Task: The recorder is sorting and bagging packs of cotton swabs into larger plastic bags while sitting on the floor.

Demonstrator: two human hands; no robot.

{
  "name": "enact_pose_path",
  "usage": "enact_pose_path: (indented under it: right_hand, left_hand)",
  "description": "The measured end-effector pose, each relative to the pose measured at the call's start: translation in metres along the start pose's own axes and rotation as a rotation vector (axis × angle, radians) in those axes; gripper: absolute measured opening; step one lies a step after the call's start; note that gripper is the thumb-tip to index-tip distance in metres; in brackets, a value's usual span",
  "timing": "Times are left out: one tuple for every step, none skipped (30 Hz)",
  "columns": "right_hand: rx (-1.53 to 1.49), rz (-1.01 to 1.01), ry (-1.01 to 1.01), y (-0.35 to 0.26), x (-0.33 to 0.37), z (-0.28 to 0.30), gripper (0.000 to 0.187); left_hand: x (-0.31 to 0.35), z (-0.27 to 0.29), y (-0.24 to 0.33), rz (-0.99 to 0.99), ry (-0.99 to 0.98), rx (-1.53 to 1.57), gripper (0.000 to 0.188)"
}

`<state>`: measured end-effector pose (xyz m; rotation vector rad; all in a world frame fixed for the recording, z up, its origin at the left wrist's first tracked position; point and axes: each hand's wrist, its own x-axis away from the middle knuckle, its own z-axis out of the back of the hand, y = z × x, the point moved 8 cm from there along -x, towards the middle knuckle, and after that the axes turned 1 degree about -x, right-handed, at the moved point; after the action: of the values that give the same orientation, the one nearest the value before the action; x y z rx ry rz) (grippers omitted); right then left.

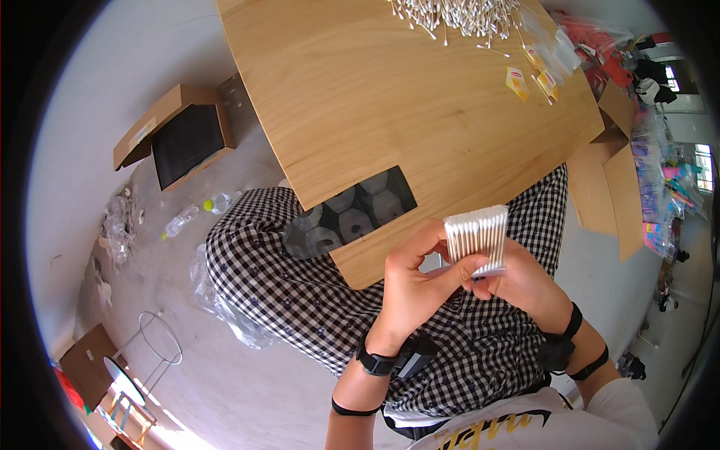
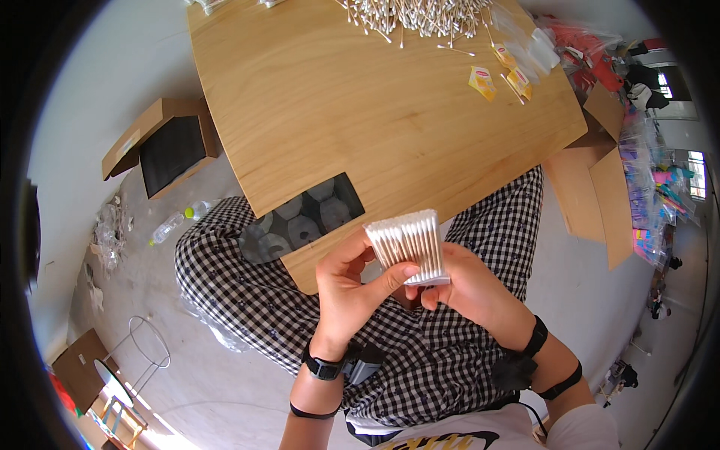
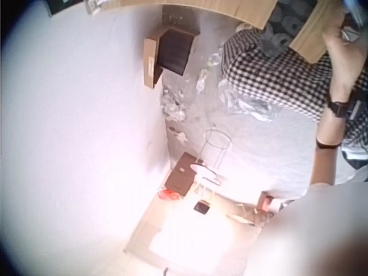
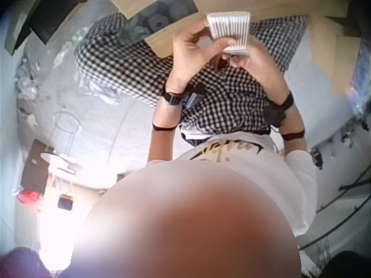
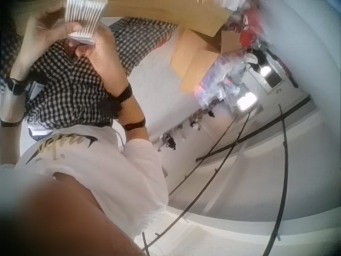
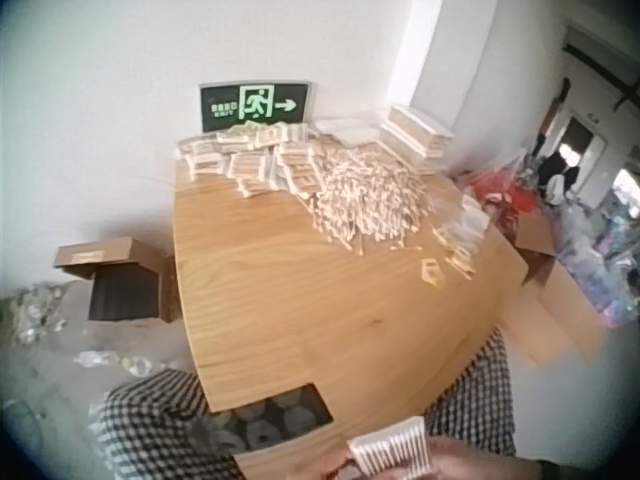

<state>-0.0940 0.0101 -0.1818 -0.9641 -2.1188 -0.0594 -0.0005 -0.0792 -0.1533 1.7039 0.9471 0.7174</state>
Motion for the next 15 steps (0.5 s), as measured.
enact_pose_path:
  right_hand:
    - [0.083, 0.199, 0.208, -0.017, 0.001, 0.001, 0.045]
    - [0.165, 0.4, 0.417, -0.034, 0.008, 0.006, 0.048]
    - [0.207, 0.415, 0.304, -0.04, 0.011, 0.004, 0.05]
    - [0.21, 0.416, 0.302, -0.041, 0.014, 0.005, 0.05]
    - [0.356, 0.509, 0.296, -0.047, 0.02, 0.001, 0.045]
    - [0.5, 0.598, 0.29, -0.053, 0.024, -0.007, 0.041]
    - [0.575, 0.602, 0.332, -0.057, 0.024, -0.014, 0.032]
    - [0.573, 0.602, 0.331, -0.059, 0.023, -0.019, 0.032]
    - [0.62, 0.61, 0.332, -0.062, 0.024, -0.023, 0.031]
    - [0.667, 0.618, 0.333, -0.064, 0.024, -0.027, 0.03]
    - [0.667, 0.62, 0.335, -0.065, 0.024, -0.028, 0.03]
    - [0.664, 0.625, 0.34, -0.066, 0.024, -0.029, 0.03]
    - [0.66, 0.629, 0.345, -0.067, 0.025, -0.029, 0.03]
    - [0.659, 0.63, 0.344, -0.067, 0.025, -0.029, 0.03]
    - [0.657, 0.623, 0.344, -0.067, 0.025, -0.03, 0.029]
  left_hand:
    - [0.0, 0.003, -0.005, 0.06, 0.036, 0.062, 0.034]
    - [0.001, 0.005, -0.01, 0.119, 0.072, 0.125, 0.033]
    - [0.001, 0.005, -0.011, 0.137, 0.084, 0.156, 0.032]
    - [0.001, 0.005, -0.01, 0.134, 0.086, 0.156, 0.032]
    - [0.001, 0.004, -0.011, 0.149, 0.074, 0.169, 0.033]
    - [0.002, 0.003, -0.013, 0.168, 0.061, 0.18, 0.033]
    - [0.002, 0.004, -0.015, 0.169, 0.061, 0.178, 0.033]
    - [0.004, 0.004, -0.02, 0.185, 0.064, 0.213, 0.033]
    - [0.004, 0.003, -0.022, 0.2, 0.063, 0.251, 0.033]
    - [0.003, 0.003, -0.022, 0.199, 0.06, 0.252, 0.033]
    - [0.004, 0.004, -0.023, 0.239, 0.062, 0.265, 0.032]
    - [0.005, 0.004, -0.025, 0.278, 0.066, 0.276, 0.031]
    - [0.005, 0.006, -0.023, 0.279, 0.065, 0.275, 0.031]
    - [0.008, 0.007, -0.026, 0.376, 0.063, 0.285, 0.03]
    - [0.011, 0.006, -0.032, 0.474, 0.061, 0.296, 0.029]
